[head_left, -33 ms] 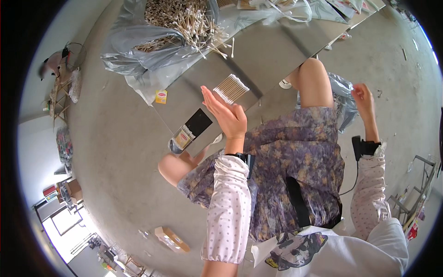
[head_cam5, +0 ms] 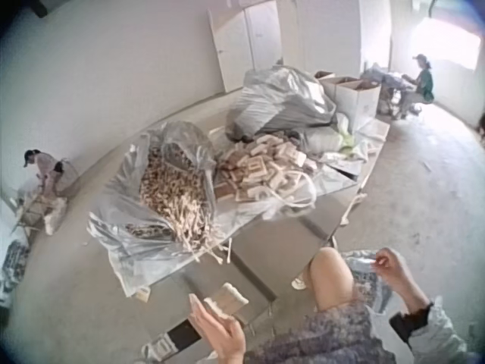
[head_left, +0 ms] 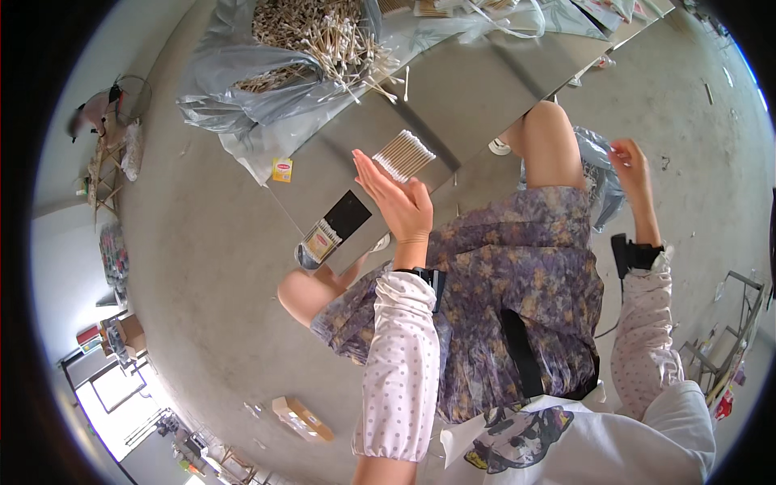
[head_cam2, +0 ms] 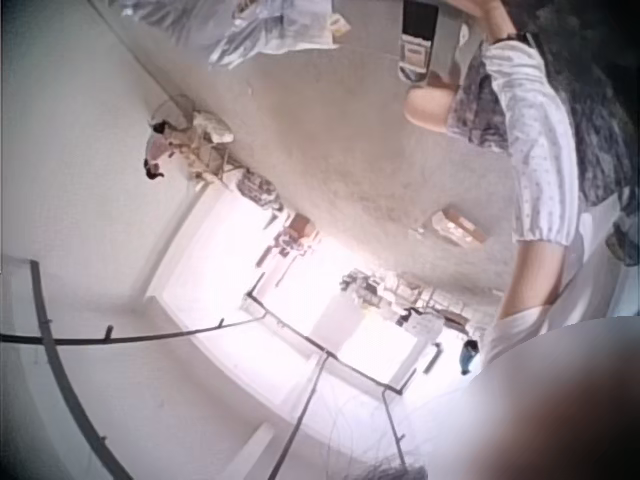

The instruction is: Aligning wooden sticks and placing them into small paper or plastic sleeves for packaging.

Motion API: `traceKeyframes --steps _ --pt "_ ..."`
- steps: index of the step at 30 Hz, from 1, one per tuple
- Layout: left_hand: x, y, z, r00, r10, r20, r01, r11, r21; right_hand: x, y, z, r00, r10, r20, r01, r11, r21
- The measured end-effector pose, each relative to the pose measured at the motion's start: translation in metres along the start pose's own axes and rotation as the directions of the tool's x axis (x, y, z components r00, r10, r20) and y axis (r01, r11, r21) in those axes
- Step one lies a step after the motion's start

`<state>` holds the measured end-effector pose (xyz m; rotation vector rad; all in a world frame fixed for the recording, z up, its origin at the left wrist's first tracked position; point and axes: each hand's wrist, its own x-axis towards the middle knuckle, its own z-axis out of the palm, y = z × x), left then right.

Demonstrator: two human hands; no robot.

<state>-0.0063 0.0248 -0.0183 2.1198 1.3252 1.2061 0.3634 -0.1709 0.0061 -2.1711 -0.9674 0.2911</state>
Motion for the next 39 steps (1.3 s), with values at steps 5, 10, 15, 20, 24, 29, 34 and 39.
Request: traceKeyframes --steps 5,10,15,20,24,29,34,39 --pt "0.002 0.004 -0.001 0.981 -0.043 0.191 -0.008 0.967 0.256 0.010 -0.136 0.077 0.961 -0.186 0.206 0.094 0.916 0.389" --pt "0.004 0.009 0.004 0.980 -0.071 0.187 0.002 0.939 0.344 0.000 -0.210 0.152 0.889 -0.346 0.300 0.124 0.812 0.570" --pt "0.005 0.018 0.006 0.970 -0.119 0.214 0.039 0.938 0.344 -0.014 -0.197 0.186 0.874 -0.396 0.282 0.192 0.814 0.549" --pt "0.006 0.019 0.005 0.940 -0.147 0.308 -0.055 0.824 0.563 -0.012 -0.197 0.191 0.882 -0.386 0.271 0.211 0.837 0.505" --pt "0.006 0.020 0.007 0.933 -0.144 0.331 -0.099 0.780 0.618 -0.006 -0.194 0.198 0.859 -0.488 0.157 0.381 0.813 0.440" --pt "0.005 0.020 0.008 0.939 -0.136 0.316 -0.095 0.780 0.618 -0.008 -0.193 0.202 0.839 -0.525 0.145 0.442 0.811 0.384" --pt "0.005 0.018 0.008 0.942 -0.126 0.310 -0.104 0.771 0.628 -0.008 -0.193 0.203 0.826 -0.546 0.139 0.468 0.802 0.372" --pt "0.006 0.020 0.009 0.941 -0.132 0.311 -0.096 0.779 0.620 -0.008 -0.192 0.206 0.837 -0.538 0.102 0.472 0.804 0.361"
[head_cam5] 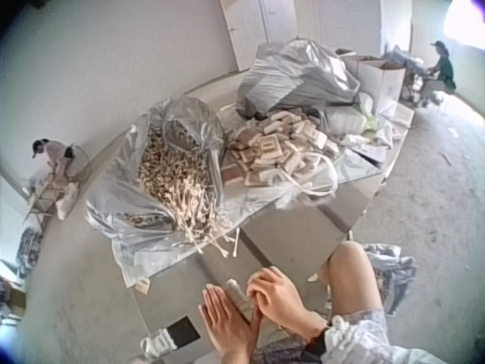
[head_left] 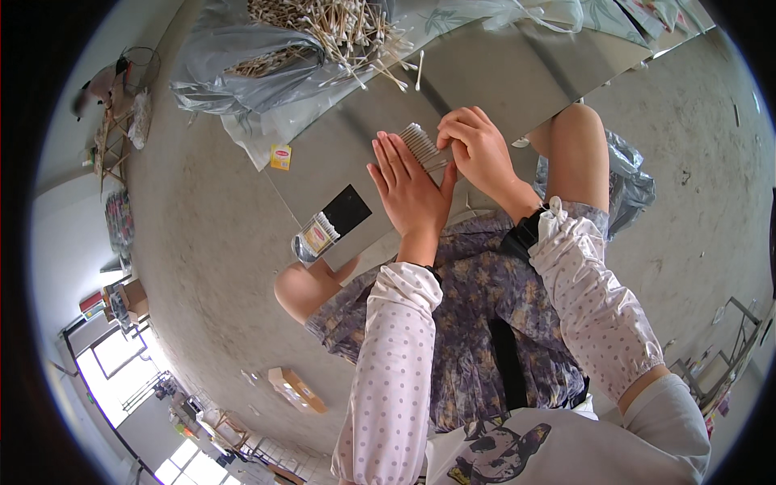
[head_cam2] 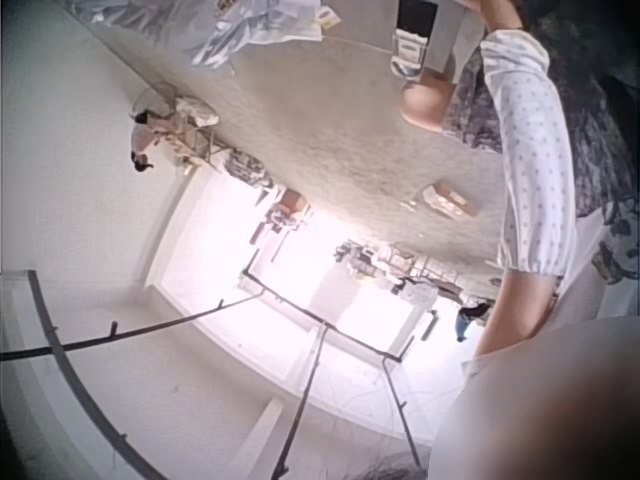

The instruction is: Aligning wooden sticks and placing them into small paper or plastic sleeves for packaging.

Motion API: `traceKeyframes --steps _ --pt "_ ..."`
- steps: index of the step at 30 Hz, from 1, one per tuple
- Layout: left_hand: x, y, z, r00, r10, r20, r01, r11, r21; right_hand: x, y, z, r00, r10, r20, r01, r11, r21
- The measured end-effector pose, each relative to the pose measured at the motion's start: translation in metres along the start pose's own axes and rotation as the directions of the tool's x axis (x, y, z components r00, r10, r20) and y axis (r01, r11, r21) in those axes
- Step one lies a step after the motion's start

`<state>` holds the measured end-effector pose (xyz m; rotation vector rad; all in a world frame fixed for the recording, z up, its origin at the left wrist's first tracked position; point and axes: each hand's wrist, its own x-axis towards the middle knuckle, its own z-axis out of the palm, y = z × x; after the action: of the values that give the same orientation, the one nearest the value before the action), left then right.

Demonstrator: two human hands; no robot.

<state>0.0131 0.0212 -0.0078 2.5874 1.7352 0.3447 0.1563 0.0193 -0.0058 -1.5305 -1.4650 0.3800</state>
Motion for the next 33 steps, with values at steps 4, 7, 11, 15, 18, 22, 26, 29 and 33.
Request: traceKeyframes --steps 4,7,11,15,18,22,26,29,33 --pt "-0.0004 -0.0013 0.0002 1.000 0.000 0.004 0.000 1.000 0.000 -0.0017 0.0001 0.0009 1.000 -0.010 0.018 0.010 1.000 -0.023" --pt "-0.0004 -0.0010 0.0001 1.000 0.002 -0.001 -0.002 1.000 0.005 -0.0011 -0.0009 0.0003 1.000 -0.022 0.019 0.023 0.999 -0.049" --pt "0.0000 -0.0004 0.0006 1.000 0.001 -0.010 -0.001 1.000 0.011 -0.0008 0.0001 -0.0006 0.999 -0.035 0.033 0.037 0.998 -0.050" --pt "-0.0002 -0.0010 0.0008 1.000 -0.002 -0.007 0.002 1.000 0.009 0.0006 -0.0012 0.0007 0.999 -0.042 0.015 0.043 0.998 -0.053" --pt "-0.0003 -0.0003 0.0015 1.000 0.005 -0.018 -0.004 1.000 0.010 0.0054 0.0008 0.0029 0.999 -0.051 -0.009 0.050 0.998 -0.045" --pt "-0.0009 -0.0012 0.0012 1.000 0.008 -0.024 -0.007 1.000 0.010 0.0047 0.0010 0.0038 0.998 -0.060 0.008 0.061 0.996 -0.067" --pt "0.0000 0.0000 0.0003 1.000 0.008 -0.025 -0.008 1.000 0.005 0.0050 0.0011 0.0023 0.997 -0.072 0.012 0.073 0.994 -0.080" --pt "0.0000 0.0001 0.0001 1.000 0.005 -0.018 -0.004 1.000 0.014 0.0050 0.0002 0.0023 0.998 -0.064 0.020 0.066 0.995 -0.078" --pt "-0.0001 -0.0001 -0.0003 1.000 0.004 -0.017 -0.004 1.000 0.021 0.0051 0.0003 0.0016 0.997 -0.075 0.031 0.077 0.994 -0.073"
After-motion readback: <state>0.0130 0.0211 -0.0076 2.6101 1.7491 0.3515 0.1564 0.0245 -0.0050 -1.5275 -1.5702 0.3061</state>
